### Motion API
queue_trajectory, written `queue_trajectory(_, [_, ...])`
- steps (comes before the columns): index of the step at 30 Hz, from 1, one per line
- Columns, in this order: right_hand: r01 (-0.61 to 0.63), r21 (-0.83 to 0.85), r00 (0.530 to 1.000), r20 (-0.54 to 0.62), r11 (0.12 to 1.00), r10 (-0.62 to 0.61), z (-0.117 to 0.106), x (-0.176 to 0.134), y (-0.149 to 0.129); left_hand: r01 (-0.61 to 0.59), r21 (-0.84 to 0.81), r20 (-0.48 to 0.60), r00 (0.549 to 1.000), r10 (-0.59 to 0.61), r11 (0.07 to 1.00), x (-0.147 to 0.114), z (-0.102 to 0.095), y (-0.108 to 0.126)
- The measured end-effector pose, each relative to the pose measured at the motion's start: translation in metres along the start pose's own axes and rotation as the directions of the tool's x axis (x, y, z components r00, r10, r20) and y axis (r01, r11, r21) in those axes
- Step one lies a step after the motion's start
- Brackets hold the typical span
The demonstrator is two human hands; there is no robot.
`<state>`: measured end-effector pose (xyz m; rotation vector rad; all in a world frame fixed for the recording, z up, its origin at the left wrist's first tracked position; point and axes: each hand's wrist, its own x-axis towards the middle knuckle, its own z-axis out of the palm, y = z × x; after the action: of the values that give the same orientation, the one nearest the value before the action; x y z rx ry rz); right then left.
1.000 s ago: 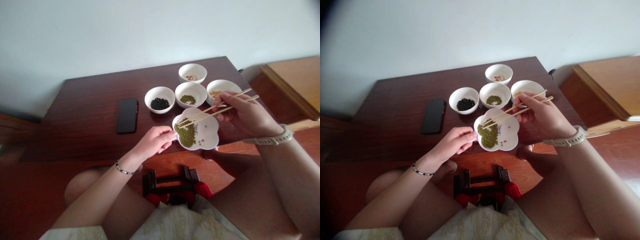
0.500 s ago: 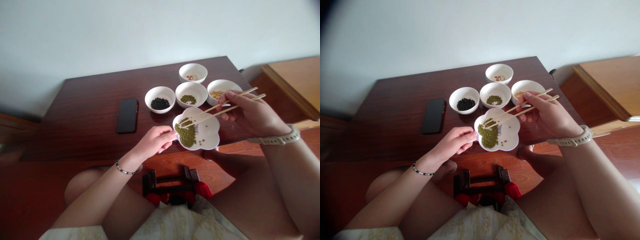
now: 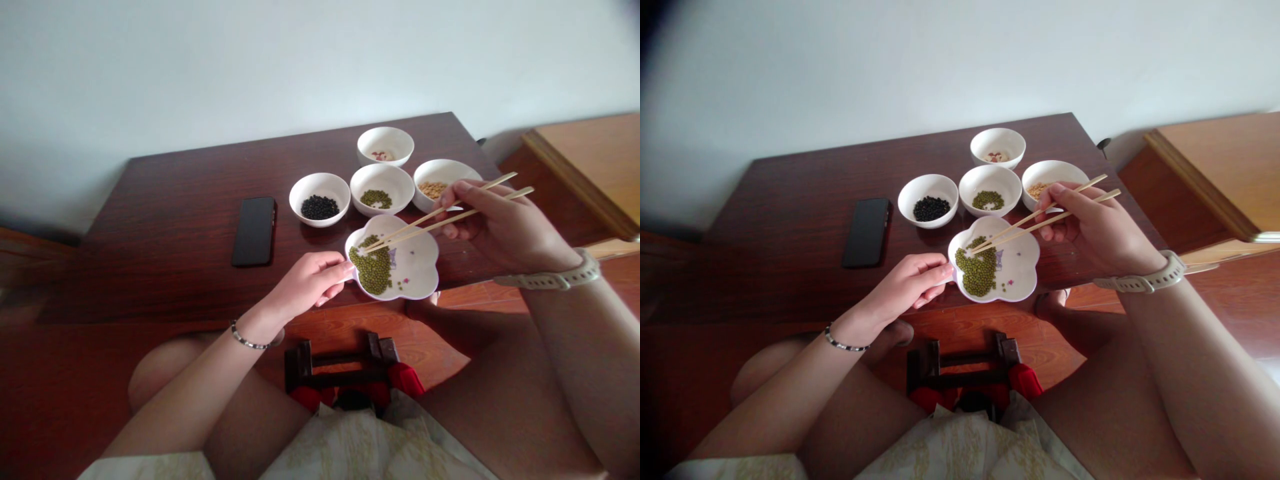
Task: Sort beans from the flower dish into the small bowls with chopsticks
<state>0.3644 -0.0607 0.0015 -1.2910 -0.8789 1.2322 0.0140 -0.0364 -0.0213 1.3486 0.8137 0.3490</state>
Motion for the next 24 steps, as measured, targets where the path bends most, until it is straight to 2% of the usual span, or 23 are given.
queue_trajectory(4, [0.046,-0.022,0.999,0.002,0.999,-0.046,-0.0034,0.0013,-0.0023,-0.003,0.028,-0.01,1.0,0.003,1.0,-0.0008,0.0006,-0.0001])
queue_trajectory(11, [0.003,-0.024,0.999,0.054,1.0,-0.002,-0.0007,0.0002,0.0,0.012,0.055,-0.021,1.0,-0.011,0.998,-0.0016,0.0011,0.004])
queue_trajectory(20, [0.04,-0.032,0.998,0.042,0.999,-0.039,0.0003,-0.0013,-0.0042,0.0,0.022,-0.013,1.0,0.001,1.0,-0.0009,0.0003,0.0005])
queue_trajectory(24, [-0.053,-0.034,0.993,0.103,0.998,0.056,-0.0031,-0.0022,-0.007,0.012,0.042,-0.022,1.0,-0.011,0.999,-0.0017,0.0014,0.0033])
